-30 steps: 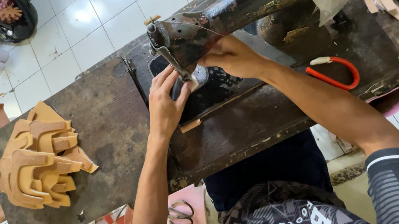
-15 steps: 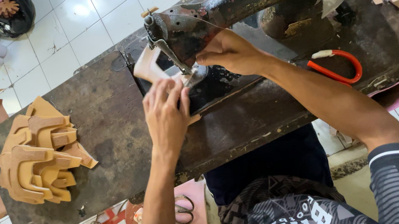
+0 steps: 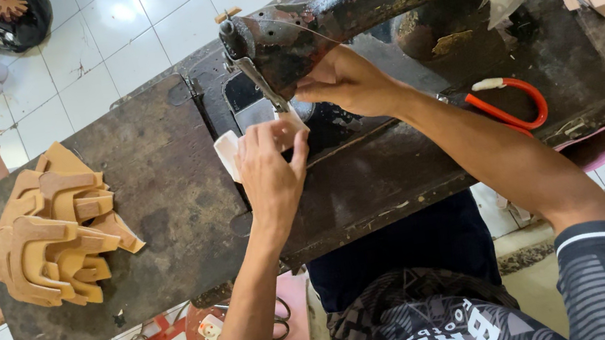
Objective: The person sews beige shoe parts using a sewing machine. They align the pieces under the needle, guide them through the machine, and trim excess thread with scissors. Finished pieces are stacked on the table.
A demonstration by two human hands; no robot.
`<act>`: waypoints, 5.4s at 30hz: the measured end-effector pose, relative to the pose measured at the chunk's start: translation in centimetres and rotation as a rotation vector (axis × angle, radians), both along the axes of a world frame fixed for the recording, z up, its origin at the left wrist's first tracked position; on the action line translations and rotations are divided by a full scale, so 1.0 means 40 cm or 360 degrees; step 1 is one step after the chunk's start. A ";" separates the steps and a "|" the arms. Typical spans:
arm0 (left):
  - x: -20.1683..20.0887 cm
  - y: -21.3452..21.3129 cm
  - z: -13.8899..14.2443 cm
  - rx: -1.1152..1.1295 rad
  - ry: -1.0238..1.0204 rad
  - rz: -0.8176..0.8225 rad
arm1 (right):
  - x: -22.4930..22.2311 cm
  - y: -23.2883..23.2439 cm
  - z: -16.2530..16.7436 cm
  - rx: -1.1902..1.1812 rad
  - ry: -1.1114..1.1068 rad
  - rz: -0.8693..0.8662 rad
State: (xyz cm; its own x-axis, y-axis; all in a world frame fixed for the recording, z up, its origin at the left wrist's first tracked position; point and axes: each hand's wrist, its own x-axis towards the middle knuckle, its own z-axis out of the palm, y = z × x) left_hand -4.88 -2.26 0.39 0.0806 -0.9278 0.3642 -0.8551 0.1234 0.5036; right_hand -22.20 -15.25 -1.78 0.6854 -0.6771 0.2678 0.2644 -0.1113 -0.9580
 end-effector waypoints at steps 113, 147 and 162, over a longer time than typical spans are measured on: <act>-0.093 0.027 0.050 -0.0534 0.0076 -0.0446 | -0.603 0.245 0.254 -0.0952 0.0816 -0.2414; -0.078 0.090 -0.010 0.0378 0.1216 -0.0168 | -0.068 0.353 0.038 -0.1468 0.0689 -0.1047; -0.101 0.113 -0.021 0.0015 0.1629 -0.0379 | -0.117 0.304 0.059 -0.0080 0.0653 -0.1223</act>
